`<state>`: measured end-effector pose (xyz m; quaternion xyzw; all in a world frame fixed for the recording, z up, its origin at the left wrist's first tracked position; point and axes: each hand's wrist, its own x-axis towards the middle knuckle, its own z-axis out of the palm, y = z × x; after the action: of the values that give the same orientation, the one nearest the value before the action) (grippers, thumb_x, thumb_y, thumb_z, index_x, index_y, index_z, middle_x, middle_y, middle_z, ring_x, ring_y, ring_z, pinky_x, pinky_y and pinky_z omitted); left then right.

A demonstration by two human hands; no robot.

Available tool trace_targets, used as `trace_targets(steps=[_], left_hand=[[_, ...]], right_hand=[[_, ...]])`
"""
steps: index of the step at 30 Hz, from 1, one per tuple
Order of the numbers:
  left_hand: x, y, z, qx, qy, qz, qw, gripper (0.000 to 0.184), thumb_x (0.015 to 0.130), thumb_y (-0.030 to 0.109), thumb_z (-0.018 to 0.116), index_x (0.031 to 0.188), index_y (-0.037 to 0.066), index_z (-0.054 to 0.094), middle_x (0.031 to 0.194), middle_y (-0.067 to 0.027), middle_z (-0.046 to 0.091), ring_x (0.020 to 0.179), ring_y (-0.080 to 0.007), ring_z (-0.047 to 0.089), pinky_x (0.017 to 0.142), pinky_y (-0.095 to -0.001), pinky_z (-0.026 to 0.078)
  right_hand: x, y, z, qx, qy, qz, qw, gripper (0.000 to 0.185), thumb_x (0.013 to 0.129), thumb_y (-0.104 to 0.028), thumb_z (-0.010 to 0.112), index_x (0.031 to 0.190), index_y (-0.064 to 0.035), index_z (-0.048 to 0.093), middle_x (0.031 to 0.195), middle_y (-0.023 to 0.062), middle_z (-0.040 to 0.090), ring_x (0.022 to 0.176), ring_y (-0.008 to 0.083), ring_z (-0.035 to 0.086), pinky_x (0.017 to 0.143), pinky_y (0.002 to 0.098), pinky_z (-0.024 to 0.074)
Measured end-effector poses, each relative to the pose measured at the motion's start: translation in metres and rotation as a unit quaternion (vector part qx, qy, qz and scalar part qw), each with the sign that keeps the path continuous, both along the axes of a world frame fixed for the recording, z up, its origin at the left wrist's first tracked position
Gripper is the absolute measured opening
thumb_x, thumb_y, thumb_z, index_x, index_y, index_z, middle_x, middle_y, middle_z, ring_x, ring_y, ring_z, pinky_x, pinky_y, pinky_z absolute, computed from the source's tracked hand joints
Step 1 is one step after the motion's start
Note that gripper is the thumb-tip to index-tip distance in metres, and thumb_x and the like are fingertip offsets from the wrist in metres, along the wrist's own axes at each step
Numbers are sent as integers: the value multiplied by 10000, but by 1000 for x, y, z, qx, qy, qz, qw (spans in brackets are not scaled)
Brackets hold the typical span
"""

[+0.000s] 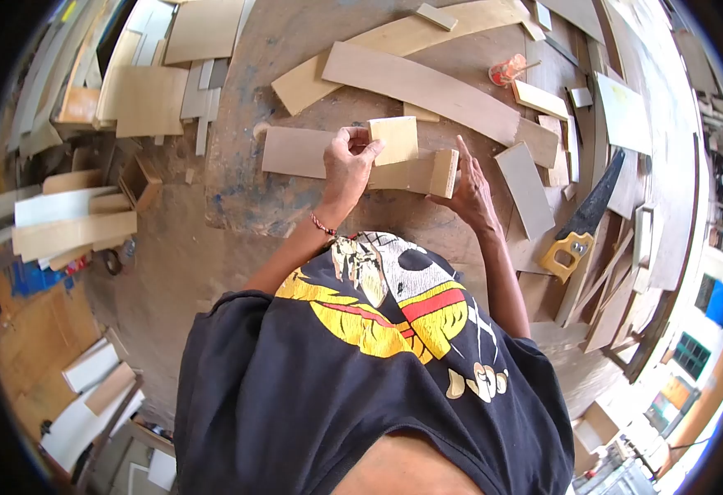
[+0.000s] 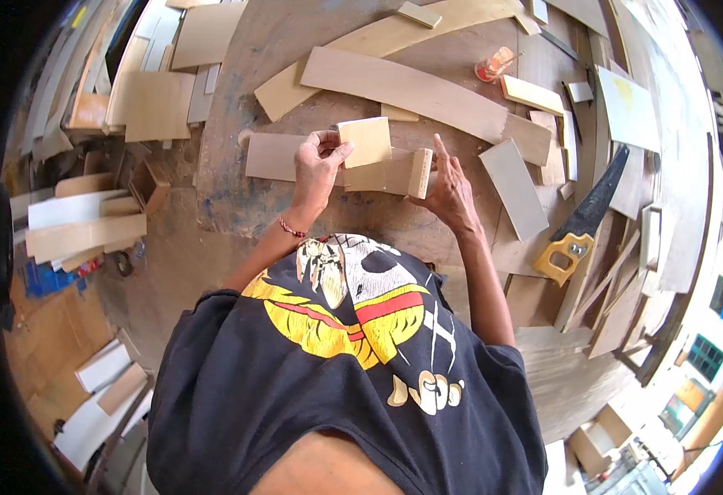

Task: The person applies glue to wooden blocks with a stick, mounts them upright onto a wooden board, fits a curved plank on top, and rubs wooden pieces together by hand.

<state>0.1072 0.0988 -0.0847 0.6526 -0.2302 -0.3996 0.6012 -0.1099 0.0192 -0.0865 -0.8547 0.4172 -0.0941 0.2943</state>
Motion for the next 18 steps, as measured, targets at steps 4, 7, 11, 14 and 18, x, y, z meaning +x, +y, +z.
trace_targets(steps=[4, 7, 11, 14, 18], left_hand=[[5, 1, 5, 24, 9, -18, 1000, 235, 806, 57, 690, 974, -46, 562, 877, -73, 620, 759, -110, 589, 688, -230, 494], [7, -2, -2, -14, -12, 7, 1000, 227, 785, 66, 701, 932, -56, 578, 818, -103, 654, 721, -132, 622, 651, -257, 508], [17, -5, -4, -10, -33, 6, 999, 223, 792, 60, 691, 944, -58, 577, 834, -103, 652, 731, -132, 621, 653, -258, 508], [25, 1, -6, 12, -10, 40, 999, 242, 795, 57, 689, 969, -64, 574, 864, -100, 648, 748, -130, 613, 655, -248, 506], [46, 11, -16, 16, -40, 55, 998, 202, 815, 40, 663, 974, -57, 586, 838, -70, 641, 689, -101, 576, 588, -236, 478]], right_hand=[[-1, 0, -4, -21, 2, 11, 1000, 1266, 471, -225, 898, 1463, -40, 134, 1241, 166, 534, 1082, 323, 511, 948, 410, 433], [-7, 2, 3, 33, -49, -3, 998, 1310, 449, -240, 905, 1468, -34, 109, 1354, 168, 443, 1108, 311, 501, 949, 419, 428], [-13, 18, 32, -44, -61, -49, 996, 1294, 464, -239, 900, 1473, -45, 113, 1418, 144, 376, 1125, 288, 498, 923, 405, 450], [-5, 37, 63, -87, -158, -143, 973, 982, 584, -206, 853, 1409, -71, 336, 1357, 104, 468, 1092, 269, 542, 849, 357, 496], [26, 54, 87, -64, -160, -28, 985, 524, 735, -146, 748, 1211, -68, 542, 1259, 123, 534, 1088, 278, 545, 866, 375, 488]])
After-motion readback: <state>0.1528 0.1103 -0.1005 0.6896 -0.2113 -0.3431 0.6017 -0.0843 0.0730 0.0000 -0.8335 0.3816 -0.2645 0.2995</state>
